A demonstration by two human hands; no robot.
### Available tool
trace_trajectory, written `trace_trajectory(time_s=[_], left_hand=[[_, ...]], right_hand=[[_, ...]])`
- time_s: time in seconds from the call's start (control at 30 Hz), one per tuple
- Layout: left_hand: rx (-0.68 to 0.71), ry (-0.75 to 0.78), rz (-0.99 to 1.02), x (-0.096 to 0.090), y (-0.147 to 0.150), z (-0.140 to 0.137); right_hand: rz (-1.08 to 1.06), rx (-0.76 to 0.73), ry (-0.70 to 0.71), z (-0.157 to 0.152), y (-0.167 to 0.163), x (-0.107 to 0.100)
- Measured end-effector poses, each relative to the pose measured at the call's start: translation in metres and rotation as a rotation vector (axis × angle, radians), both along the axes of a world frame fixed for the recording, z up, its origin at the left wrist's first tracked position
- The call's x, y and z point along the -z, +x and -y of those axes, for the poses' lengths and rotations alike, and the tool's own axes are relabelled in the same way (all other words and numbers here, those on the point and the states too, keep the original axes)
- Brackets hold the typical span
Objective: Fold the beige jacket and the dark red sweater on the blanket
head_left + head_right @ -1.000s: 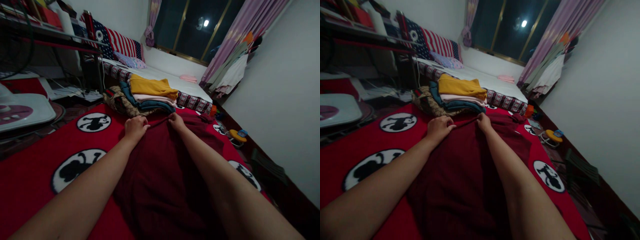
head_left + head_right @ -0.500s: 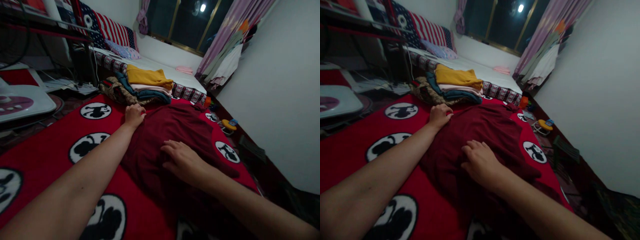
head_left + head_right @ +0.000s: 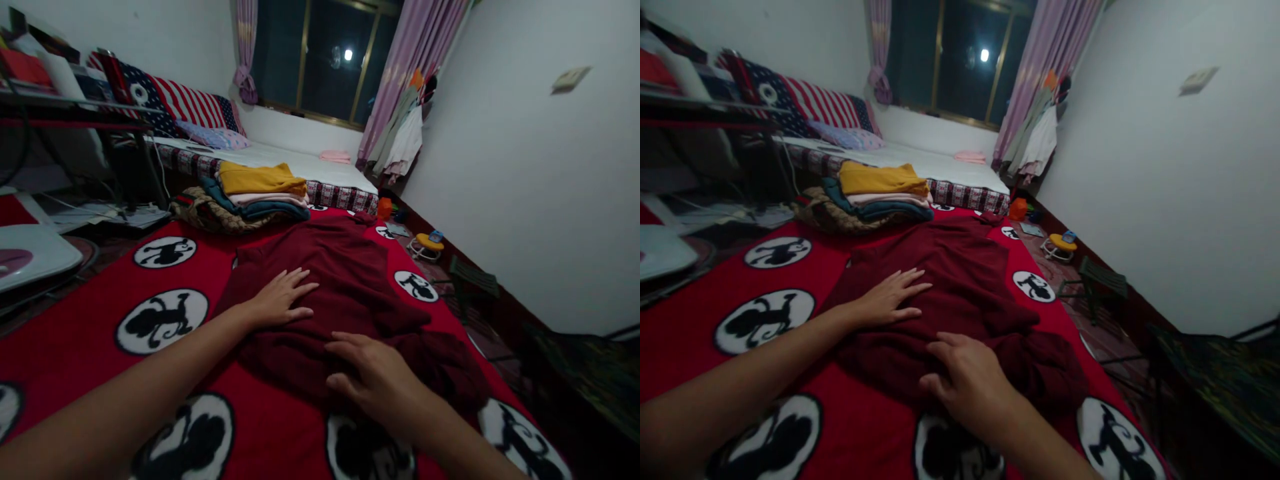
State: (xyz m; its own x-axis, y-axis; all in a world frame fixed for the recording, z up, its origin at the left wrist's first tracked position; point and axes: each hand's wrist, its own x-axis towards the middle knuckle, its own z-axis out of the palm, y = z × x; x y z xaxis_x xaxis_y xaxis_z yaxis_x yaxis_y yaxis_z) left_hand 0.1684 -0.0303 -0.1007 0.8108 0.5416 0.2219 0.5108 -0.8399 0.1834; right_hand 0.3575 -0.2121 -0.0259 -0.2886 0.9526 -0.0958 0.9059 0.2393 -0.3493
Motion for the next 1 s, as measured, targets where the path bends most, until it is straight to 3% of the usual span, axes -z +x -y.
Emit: trace_trajectory(time_s=[0.07,0.17,0.23,0.33,0.4,0.47,0.6,0.8,0.93,1.0], left_hand=[[-0.023,0.015,-0.037,0.002,-0.001,0.004],[-0.033,0.050,-0.045,0.002,0.001,0.004],[-0.035,0.061,-0.046,0.002,0.002,0.004],[-0.040,0.063,-0.054,0.002,0.003,0.004],[-0.038,0.059,-0.057,0.002,0.002,0.004],[-0.034,0.051,-0.062,0.002,0.002,0.004],[-0.033,0.034,-0.072,-0.001,0.002,0.006],[-0.011,-0.025,-0.090,-0.008,0.004,0.008],[-0.006,-0.043,-0.071,-0.008,0.003,0.009],[0.001,-0.046,-0.053,-0.008,0.003,0.009]], right_hand=[[-0.009,0.036,0.023,-0.019,0.025,-0.017],[0.168,0.268,0.139,-0.068,0.077,-0.026],[0.279,0.442,0.166,-0.102,0.111,-0.018],[0.244,0.637,0.084,-0.137,0.143,0.004],[0.138,0.673,0.092,-0.148,0.148,0.018],[0.050,0.613,0.161,-0.152,0.147,0.029],[0.037,0.497,0.297,-0.151,0.149,0.033],[0.395,0.619,0.239,-0.166,0.153,0.015],[0.360,0.757,0.334,-0.206,0.142,0.006],[0.264,0.824,0.296,-0.229,0.142,0.008]])
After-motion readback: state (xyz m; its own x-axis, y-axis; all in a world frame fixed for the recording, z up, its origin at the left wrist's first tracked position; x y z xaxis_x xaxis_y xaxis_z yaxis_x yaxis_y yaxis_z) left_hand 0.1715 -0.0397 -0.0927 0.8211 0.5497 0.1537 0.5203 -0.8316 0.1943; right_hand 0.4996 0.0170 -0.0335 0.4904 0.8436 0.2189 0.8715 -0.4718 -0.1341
